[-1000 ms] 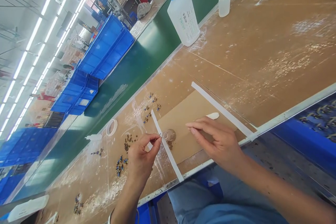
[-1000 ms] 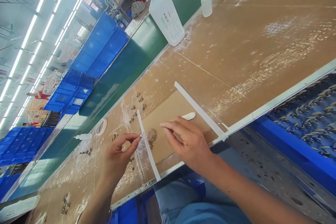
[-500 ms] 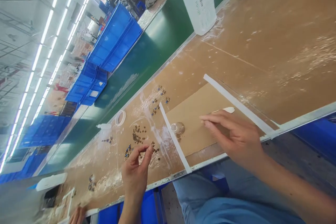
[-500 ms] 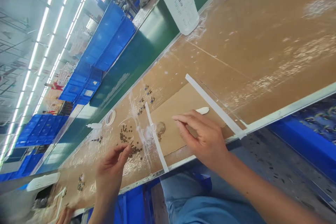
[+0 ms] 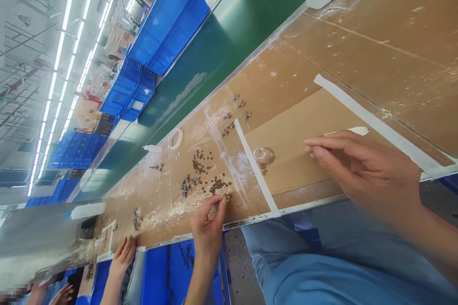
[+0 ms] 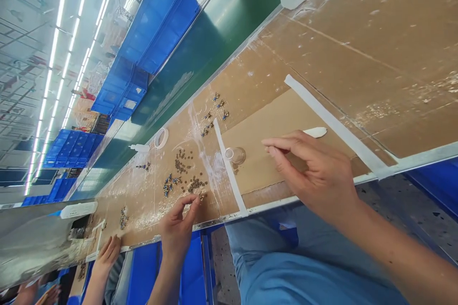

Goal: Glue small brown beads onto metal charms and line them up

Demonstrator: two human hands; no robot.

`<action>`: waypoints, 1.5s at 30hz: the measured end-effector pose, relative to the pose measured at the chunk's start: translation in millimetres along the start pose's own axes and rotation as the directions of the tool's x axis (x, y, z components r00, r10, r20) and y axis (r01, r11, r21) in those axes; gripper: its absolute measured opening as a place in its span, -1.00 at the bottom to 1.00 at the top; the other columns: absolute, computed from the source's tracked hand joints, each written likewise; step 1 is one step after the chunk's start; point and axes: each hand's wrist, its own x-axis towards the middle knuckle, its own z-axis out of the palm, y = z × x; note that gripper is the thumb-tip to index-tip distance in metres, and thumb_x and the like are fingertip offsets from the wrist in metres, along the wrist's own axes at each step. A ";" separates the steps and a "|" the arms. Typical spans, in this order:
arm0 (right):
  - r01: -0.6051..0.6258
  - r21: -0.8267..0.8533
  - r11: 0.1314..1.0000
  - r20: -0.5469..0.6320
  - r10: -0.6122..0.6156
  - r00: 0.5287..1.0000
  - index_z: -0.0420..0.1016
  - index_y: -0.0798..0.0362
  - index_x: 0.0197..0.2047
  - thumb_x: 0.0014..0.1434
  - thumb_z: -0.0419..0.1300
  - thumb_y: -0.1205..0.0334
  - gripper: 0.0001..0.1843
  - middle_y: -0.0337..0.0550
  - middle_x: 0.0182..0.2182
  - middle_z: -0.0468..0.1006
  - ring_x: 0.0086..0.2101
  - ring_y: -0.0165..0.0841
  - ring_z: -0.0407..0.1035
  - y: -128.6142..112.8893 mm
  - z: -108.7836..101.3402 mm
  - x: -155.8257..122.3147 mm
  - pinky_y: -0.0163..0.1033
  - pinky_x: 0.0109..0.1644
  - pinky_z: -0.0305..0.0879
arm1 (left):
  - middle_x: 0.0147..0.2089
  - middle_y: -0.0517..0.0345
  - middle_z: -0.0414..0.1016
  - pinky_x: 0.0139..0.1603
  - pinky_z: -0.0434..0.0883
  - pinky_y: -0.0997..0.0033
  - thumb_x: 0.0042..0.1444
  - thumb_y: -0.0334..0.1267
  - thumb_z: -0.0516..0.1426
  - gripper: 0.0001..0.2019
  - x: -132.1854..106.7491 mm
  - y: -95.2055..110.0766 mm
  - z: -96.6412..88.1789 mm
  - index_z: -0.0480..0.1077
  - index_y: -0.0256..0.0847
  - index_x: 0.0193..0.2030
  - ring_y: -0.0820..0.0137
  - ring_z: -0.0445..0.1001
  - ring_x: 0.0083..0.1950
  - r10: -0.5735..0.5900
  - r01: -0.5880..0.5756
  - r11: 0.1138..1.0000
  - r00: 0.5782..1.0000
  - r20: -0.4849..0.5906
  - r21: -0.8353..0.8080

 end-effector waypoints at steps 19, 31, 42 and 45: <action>-0.064 0.026 0.998 0.019 0.063 0.998 0.54 -0.14 -0.08 0.32 0.14 0.31 -0.79 -0.27 -0.31 0.60 -0.33 -0.34 0.51 -1.7 0.9 0.1 -0.23 -0.25 0.40 | -0.30 0.16 0.66 -0.16 0.51 0.36 0.15 -0.21 0.20 -0.88 8.6 12.7 -3.7 0.57 -0.10 -0.33 0.28 0.61 -0.23 0.077 -0.087 0.989 0.993 0.084 0.119; -0.027 0.026 0.999 0.011 0.027 1.000 0.53 -0.10 -0.08 0.32 0.13 0.34 -0.80 -0.25 -0.31 0.59 -0.34 -0.38 0.48 -1.4 0.5 1.0 -0.27 -0.25 0.40 | -0.31 0.16 0.65 -0.19 0.49 0.37 0.17 -0.24 0.18 -0.88 12.3 15.6 -3.9 0.56 -0.10 -0.34 0.29 0.60 -0.24 0.130 -0.155 0.969 0.982 0.138 0.191; -0.067 0.101 0.993 -0.012 0.068 0.998 0.53 -0.09 -0.04 0.32 0.16 0.33 -0.80 -0.27 -0.28 0.59 -0.29 -0.41 0.48 0.9 2.3 -2.9 -0.29 -0.16 0.40 | -0.28 0.12 0.66 -0.15 0.51 0.35 0.15 -0.19 0.20 -0.87 8.1 17.6 -8.3 0.58 -0.11 -0.31 0.27 0.62 -0.20 0.086 -0.099 0.982 0.993 0.084 0.158; -0.075 0.148 0.986 -0.015 0.078 0.997 0.53 -0.07 -0.05 0.31 0.16 0.34 -0.80 -0.25 -0.27 0.58 -0.27 -0.42 0.48 1.4 3.4 -3.5 -0.31 -0.14 0.40 | -0.26 0.10 0.66 -0.09 0.51 0.32 0.10 -0.10 0.25 -0.82 16.4 19.8 -8.2 0.59 -0.14 -0.27 0.26 0.61 -0.18 -0.041 0.041 0.999 0.999 -0.001 0.006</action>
